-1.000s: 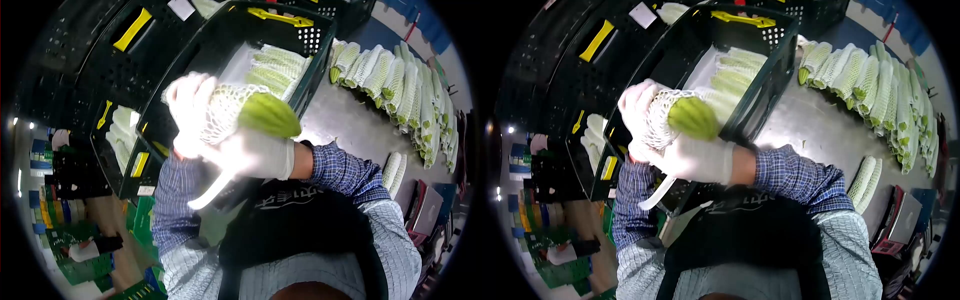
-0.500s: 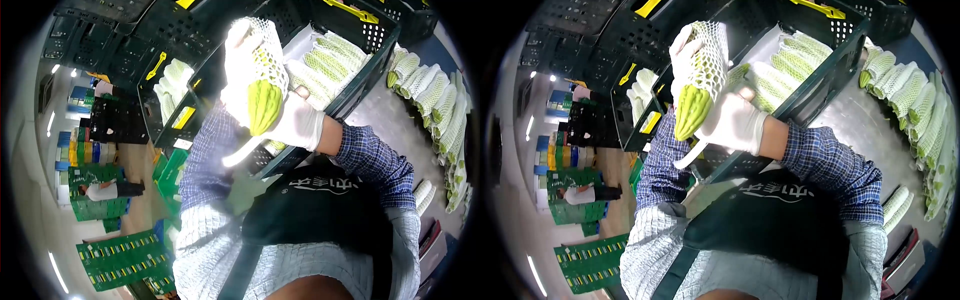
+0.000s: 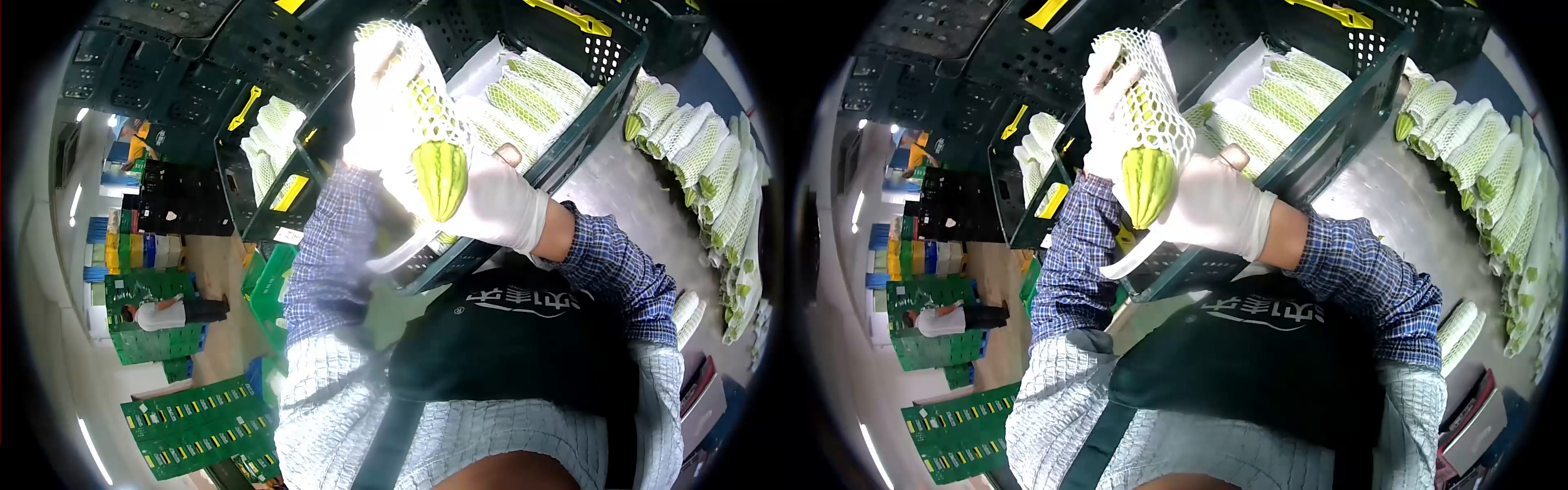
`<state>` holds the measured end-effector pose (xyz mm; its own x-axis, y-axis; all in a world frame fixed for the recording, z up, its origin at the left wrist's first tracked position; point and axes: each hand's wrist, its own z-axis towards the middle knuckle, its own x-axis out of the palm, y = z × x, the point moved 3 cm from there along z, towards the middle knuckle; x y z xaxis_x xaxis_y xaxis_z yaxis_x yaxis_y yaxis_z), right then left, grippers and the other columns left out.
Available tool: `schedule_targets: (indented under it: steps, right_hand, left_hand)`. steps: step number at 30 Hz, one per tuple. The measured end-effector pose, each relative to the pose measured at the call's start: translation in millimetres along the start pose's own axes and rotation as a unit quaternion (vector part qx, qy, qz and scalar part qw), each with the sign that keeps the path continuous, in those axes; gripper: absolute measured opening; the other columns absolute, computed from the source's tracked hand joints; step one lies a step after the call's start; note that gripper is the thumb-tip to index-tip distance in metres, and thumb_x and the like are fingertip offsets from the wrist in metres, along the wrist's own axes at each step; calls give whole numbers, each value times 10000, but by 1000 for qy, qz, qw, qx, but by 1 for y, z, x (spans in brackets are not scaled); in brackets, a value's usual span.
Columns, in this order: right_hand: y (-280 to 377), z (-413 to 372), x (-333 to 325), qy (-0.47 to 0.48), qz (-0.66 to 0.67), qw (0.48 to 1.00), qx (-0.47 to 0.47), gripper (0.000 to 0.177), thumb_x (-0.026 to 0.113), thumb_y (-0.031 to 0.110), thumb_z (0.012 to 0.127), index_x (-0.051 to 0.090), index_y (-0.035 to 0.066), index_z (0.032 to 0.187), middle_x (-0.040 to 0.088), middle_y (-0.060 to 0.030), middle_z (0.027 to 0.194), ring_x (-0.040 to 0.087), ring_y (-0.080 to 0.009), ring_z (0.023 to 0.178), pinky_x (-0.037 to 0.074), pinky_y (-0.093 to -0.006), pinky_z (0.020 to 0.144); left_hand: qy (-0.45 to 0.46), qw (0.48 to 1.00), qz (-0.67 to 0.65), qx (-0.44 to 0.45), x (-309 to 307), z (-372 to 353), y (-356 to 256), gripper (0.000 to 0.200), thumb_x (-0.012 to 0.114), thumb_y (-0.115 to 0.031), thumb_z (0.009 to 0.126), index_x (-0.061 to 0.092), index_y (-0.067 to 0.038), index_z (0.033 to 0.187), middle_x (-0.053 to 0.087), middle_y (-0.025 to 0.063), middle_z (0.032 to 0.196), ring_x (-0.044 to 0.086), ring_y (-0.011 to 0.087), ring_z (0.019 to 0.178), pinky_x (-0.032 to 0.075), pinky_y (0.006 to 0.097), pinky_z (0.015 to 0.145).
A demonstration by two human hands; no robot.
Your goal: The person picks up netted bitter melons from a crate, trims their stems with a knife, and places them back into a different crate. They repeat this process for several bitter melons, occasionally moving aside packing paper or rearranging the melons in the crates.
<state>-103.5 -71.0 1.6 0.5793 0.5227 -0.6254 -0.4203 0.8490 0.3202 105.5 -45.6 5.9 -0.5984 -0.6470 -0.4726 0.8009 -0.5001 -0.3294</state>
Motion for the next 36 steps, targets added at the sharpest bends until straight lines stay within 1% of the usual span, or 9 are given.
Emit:
schedule_targets:
  steps: [4, 8, 11, 14, 17, 23, 29, 35, 36]
  right_hand:
    - [8, -6, -18, 38, -19, 999, 29, 199, 605, 189, 865, 688, 24, 939, 648, -120, 800, 638, -237, 615, 514, -367, 538]
    - [22, -3, -61, -19, -218, 973, -70, 258, 627, 185, 830, 739, 197, 1063, 590, 6, 736, 588, -138, 570, 480, -283, 492]
    - [8, 2, -97, -89, -146, 985, 25, 403, 703, 110, 767, 710, 174, 1165, 717, -27, 927, 716, -197, 810, 586, -310, 703]
    - [-14, -4, -127, -306, -88, 933, 166, 310, 585, -61, 916, 662, 13, 1207, 695, -107, 1014, 663, -152, 815, 531, -271, 744]
    - [-38, -10, -129, -351, -53, 912, 208, 303, 590, -40, 942, 645, 16, 1235, 694, -76, 1005, 648, -134, 850, 518, -248, 800]
    - [-45, -1, -98, -272, -303, 911, 62, 510, 682, 145, 759, 666, 114, 1268, 638, -9, 751, 602, -166, 616, 471, -300, 562]
    - [-51, 19, -86, -240, -323, 912, 81, 560, 691, 125, 794, 599, 89, 1345, 603, -1, 733, 591, -155, 616, 459, -286, 570]
    - [-51, 26, -96, -197, -394, 895, 66, 567, 674, 108, 768, 610, 87, 1331, 591, -3, 693, 587, -144, 594, 459, -289, 568]
    - [-62, 23, -101, -227, -384, 893, 65, 572, 671, 94, 756, 613, 88, 1325, 585, -1, 682, 581, -144, 582, 457, -292, 559]
  left_hand:
    - [11, 992, 107, 69, 2, -2, -8, 432, 643, -304, 938, 611, -84, 1309, 484, 195, 1438, 479, 352, 1310, 406, 474, 1068]
    - [-57, 822, -483, -296, 17, -9, 3, 433, 582, -219, 1003, 499, 9, 1363, 577, 139, 1298, 603, 238, 1146, 516, 357, 989]
    - [-111, 859, -370, -337, 21, 6, -33, 422, 642, -83, 954, 499, 2, 1341, 607, 137, 1234, 614, 235, 1134, 524, 364, 979]
    - [-185, 741, -520, -383, 16, 9, -34, 502, 715, -116, 885, 504, -25, 1331, 541, 181, 1387, 517, 363, 1290, 428, 545, 1098]
    - [-278, 452, -742, -410, 17, 22, -50, 574, 653, -345, 931, 489, -16, 1371, 548, 197, 1370, 523, 372, 1273, 414, 564, 1101]
    - [-254, 531, -670, -452, 32, 3, -40, 625, 506, -478, 1005, 443, 6, 1394, 552, 196, 1346, 589, 320, 1189, 528, 453, 1003]
    - [-244, 335, -777, -474, 34, 18, -78, 694, 710, -434, 880, 433, -5, 1350, 539, 182, 1343, 604, 313, 1150, 513, 374, 999]
    - [-219, 409, -779, -422, 32, 13, -70, 494, 547, -359, 1010, 455, -15, 1353, 566, 179, 1291, 625, 290, 1161, 588, 395, 944]
    - [-195, 537, -703, -423, 31, 12, -64, 487, 556, -344, 1004, 462, -11, 1347, 573, 183, 1284, 626, 288, 1161, 591, 399, 941]
